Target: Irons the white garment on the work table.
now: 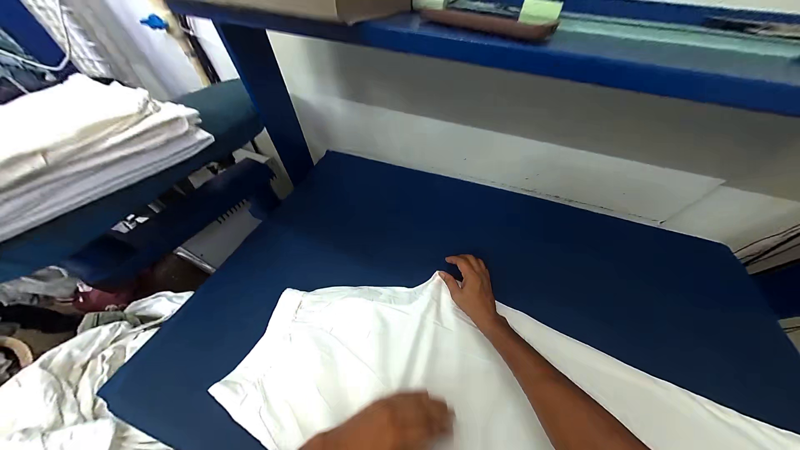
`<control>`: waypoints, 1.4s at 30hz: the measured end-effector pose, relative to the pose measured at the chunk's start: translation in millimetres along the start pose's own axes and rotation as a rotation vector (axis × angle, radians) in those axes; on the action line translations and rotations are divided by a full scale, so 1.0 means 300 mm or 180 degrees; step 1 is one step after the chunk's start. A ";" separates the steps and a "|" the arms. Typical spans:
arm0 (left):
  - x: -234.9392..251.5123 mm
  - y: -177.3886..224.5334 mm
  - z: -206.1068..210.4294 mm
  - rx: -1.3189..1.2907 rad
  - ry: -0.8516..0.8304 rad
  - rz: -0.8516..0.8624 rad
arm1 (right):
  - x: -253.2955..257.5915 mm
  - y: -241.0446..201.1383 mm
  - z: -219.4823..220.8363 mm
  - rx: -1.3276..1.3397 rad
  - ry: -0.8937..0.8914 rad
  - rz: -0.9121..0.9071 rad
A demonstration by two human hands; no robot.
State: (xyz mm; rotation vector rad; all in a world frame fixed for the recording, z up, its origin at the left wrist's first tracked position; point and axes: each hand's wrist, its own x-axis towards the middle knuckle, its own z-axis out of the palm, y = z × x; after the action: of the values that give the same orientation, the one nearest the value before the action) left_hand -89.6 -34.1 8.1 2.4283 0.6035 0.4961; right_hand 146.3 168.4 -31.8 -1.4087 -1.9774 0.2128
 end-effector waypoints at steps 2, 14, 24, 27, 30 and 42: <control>0.067 -0.156 -0.101 0.0653 0.0926 -0.0491 | -0.047 -0.066 -0.048 -0.0113 0.0191 -0.0167; -0.331 -0.459 -0.186 0.2528 0.0993 -0.2455 | -0.235 0.009 0.041 -0.1194 -0.0874 -0.0027; 0.324 -0.344 -0.092 0.1196 0.0988 -0.0277 | -0.342 -0.099 -0.211 -0.0048 0.0132 0.0003; 0.492 -0.397 0.051 0.1075 0.0694 -0.0107 | -0.551 0.075 -0.320 -0.0594 -0.0126 0.0403; 0.490 -0.449 0.113 0.1221 0.0405 -0.0755 | -0.841 0.344 -0.585 -0.1477 -0.0335 0.1041; 0.595 -0.236 0.183 0.1152 0.0612 -0.0197 | -0.994 0.473 -0.892 -0.1767 0.0048 0.1532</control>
State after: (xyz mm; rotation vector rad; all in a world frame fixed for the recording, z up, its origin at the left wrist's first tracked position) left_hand 62.6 85.8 -40.1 2.7076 0.9155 0.6467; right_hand 471.5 -105.3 -32.5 -2.2263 -1.7210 -0.1516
